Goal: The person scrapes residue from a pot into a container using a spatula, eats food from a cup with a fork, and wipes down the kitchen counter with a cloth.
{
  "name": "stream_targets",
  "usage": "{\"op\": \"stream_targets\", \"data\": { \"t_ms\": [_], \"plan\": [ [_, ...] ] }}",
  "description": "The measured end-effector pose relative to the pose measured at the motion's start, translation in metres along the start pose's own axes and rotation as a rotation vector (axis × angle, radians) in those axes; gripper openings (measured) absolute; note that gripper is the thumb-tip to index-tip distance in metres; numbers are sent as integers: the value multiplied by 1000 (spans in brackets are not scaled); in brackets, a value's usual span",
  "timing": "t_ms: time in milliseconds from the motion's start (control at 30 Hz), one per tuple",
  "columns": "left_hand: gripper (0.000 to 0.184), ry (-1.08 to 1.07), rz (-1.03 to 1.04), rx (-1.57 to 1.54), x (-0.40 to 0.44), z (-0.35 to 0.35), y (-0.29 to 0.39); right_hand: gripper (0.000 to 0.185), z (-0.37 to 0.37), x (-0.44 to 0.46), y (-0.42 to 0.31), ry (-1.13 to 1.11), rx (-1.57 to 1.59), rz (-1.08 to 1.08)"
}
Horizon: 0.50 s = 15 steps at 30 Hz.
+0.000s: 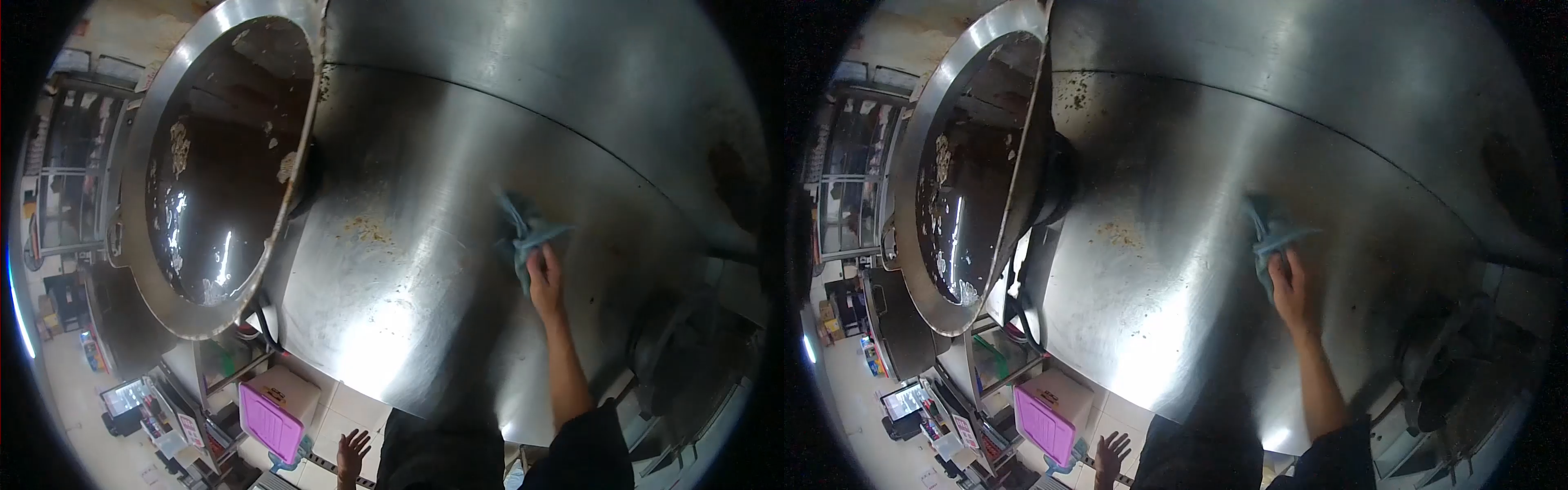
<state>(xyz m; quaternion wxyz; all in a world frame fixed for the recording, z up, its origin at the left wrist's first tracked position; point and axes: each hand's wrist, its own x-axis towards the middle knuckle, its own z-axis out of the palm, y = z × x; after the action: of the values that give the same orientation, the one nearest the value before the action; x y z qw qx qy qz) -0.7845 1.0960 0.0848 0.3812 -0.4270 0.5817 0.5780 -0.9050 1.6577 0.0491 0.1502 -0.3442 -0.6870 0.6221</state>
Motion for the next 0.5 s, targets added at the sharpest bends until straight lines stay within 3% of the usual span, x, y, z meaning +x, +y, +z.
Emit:
{"op": "stream_targets", "data": {
  "t_ms": [67,133,167,200,267,300,333,400,500],
  "plan": [
    [57,11,-15,1,0,-15,-12,33,8,35,3,-47,-996,-563],
    [55,43,-44,-32,-5,-23,-22,40,25,58,11,-82,-1079,-589],
    [54,-70,168,443,-3,-46,-48,42,35,82,11,10,-1019,-609],
    [48,-68,172,386,-14,-45,-53,43,44,107,11,95,-961,-614],
    [44,-111,-29,69,-16,-63,-75,47,68,168,8,244,-1023,-657],
    [43,-229,24,475,-8,-92,-100,47,85,200,3,271,-1033,-688],
    [39,-209,269,912,-23,-81,-97,46,105,227,-1,299,-1041,-717],
    [48,91,-154,33,-39,-41,-71,43,152,260,-21,215,-1053,-768],
    [54,115,-179,-97,-38,-19,-40,35,216,284,-18,204,-818,-934]
  ]
}}
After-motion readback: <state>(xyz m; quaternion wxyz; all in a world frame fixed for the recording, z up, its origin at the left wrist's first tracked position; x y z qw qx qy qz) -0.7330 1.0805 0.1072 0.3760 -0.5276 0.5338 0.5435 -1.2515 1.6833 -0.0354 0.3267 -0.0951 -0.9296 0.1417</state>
